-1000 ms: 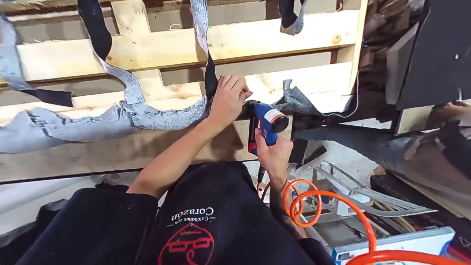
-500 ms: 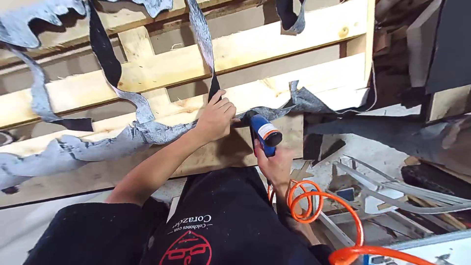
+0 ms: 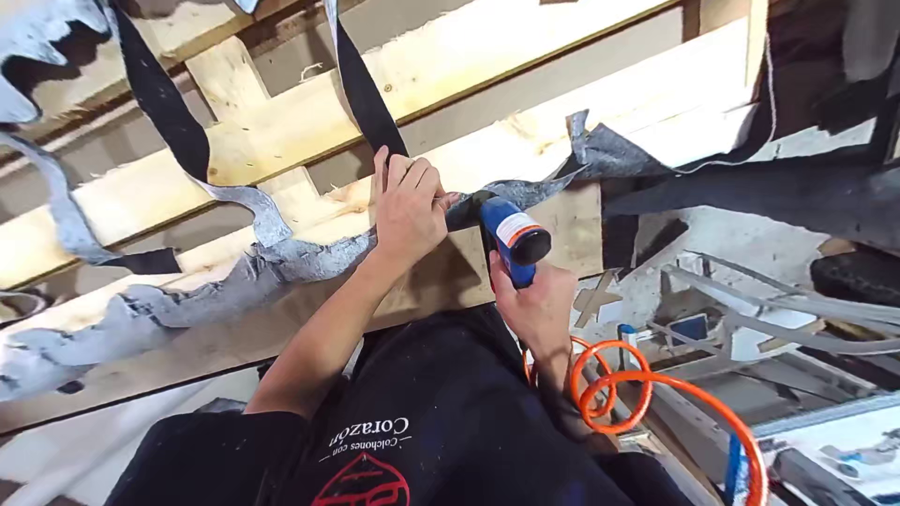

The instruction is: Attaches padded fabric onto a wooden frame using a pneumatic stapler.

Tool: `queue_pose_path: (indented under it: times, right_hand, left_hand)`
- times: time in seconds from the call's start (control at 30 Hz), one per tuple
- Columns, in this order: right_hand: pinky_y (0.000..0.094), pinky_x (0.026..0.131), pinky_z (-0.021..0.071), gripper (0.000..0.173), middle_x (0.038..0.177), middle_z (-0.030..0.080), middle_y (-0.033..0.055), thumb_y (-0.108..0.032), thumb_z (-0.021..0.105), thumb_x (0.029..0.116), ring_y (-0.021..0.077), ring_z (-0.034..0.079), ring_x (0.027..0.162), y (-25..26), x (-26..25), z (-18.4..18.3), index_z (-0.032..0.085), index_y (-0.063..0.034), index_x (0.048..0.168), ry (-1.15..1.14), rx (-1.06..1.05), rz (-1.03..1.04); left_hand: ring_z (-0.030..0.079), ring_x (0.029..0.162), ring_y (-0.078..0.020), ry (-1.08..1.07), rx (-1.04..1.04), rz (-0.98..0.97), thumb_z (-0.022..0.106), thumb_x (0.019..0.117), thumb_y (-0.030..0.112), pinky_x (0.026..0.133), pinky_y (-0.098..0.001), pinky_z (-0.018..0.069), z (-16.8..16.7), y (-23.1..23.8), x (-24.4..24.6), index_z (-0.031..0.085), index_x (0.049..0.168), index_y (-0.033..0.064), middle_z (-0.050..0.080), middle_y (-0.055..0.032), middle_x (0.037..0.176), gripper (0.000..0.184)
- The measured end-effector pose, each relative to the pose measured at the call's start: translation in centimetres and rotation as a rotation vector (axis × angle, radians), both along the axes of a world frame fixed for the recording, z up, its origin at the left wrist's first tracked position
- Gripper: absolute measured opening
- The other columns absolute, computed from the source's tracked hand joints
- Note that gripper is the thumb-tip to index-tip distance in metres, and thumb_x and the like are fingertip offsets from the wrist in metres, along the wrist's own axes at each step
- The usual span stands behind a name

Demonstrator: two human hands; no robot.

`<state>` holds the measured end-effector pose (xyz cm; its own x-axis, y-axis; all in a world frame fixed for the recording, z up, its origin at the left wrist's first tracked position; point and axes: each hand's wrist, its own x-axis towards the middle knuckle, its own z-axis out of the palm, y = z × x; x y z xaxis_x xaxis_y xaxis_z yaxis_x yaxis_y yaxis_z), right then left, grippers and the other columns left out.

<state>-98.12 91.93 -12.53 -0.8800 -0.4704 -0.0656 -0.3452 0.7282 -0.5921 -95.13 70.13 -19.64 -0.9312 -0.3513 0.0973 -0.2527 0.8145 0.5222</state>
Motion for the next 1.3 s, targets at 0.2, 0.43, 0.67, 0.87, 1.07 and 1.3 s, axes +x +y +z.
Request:
queue_pose_path:
  times: [0.2, 0.43, 0.67, 0.87, 1.07, 1.3]
  right_hand:
    - [0.0344, 0.052, 0.0521, 0.028, 0.063, 0.065, 0.0051, -0.031, 0.066, 0.0935, 0.0142, 0.065, 0.058, -1.6, 1.9, -0.1, 0.07, -0.0061, 0.082, -0.025, 0.026, -0.033]
    - [0.0331, 0.053, 0.053, 0.028, 0.065, 0.066, 0.0052, -0.032, 0.066, 0.0945, 0.0141, 0.066, 0.059, -2.7, 3.4, -0.2, 0.07, -0.006, 0.086, -0.069, -0.025, 0.001]
    - [0.0364, 0.056, 0.056, 0.026, 0.07, 0.069, 0.0073, -0.03, 0.066, 0.0923, 0.018, 0.069, 0.062, -3.0, 4.0, 0.2, 0.072, -0.0041, 0.094, -0.115, -0.054, 0.052]
    - [0.0392, 0.054, 0.0539, 0.024, 0.068, 0.067, 0.007, -0.029, 0.065, 0.0934, 0.0178, 0.066, 0.06, 4.0, 3.7, 0.0, 0.07, -0.0054, 0.091, -0.11, -0.1, -0.037]
    - [0.0405, 0.052, 0.0503, 0.028, 0.066, 0.066, 0.0068, -0.033, 0.063, 0.0943, 0.0183, 0.065, 0.058, 9.8, 0.9, -0.2, 0.07, -0.0066, 0.09, -0.044, -0.07, -0.099]
    - [0.0413, 0.054, 0.052, 0.032, 0.066, 0.065, 0.0076, -0.036, 0.065, 0.0945, 0.0192, 0.065, 0.06, 11.5, -6.1, -2.0, 0.069, -0.0053, 0.086, -0.035, -0.2, -0.05]
  left_hand:
    - [0.059, 0.104, -0.0293, -0.114, 0.068, -0.165, 0.062, 0.1006, 0.041, 0.108, -0.0508, 0.038, 1.0, -2.2, -0.6, 0.067, 0.089, 0.0106, 0.064, -0.0067, 0.092, 0.033]
    - [0.061, 0.094, -0.0271, -0.109, 0.081, -0.395, 0.06, 0.1027, 0.044, 0.095, -0.0489, 0.0424, 0.6, -5.2, -2.0, 0.067, 0.095, 0.0084, 0.064, -0.0076, 0.09, 0.037]
    - [0.064, 0.101, -0.0261, 0.046, 0.111, -0.283, 0.064, 0.1021, 0.032, 0.1, -0.047, 0.0468, 0.4, -5.1, -1.5, 0.073, 0.102, 0.0078, 0.069, -0.0092, 0.099, 0.026]
    - [0.059, 0.125, -0.0265, -0.094, 0.024, -0.473, 0.061, 0.097, 0.059, 0.115, -0.0582, 0.0342, 2.4, 1.4, -7.4, 0.067, 0.129, 0.012, 0.067, -0.0077, 0.127, 0.057]
    - [0.067, 0.11, -0.0302, -0.137, -0.055, -0.469, 0.064, 0.1005, 0.027, 0.107, -0.0486, 0.0471, 3.2, 8.6, -12.8, 0.071, 0.102, 0.0009, 0.072, -0.0142, 0.106, 0.027]
    - [0.064, 0.106, -0.0321, 0.061, -0.013, -0.221, 0.065, 0.0972, 0.017, 0.103, -0.0483, 0.0485, 0.7, 8.7, -13.3, 0.067, 0.085, 0.0011, 0.067, -0.0145, 0.096, 0.02]
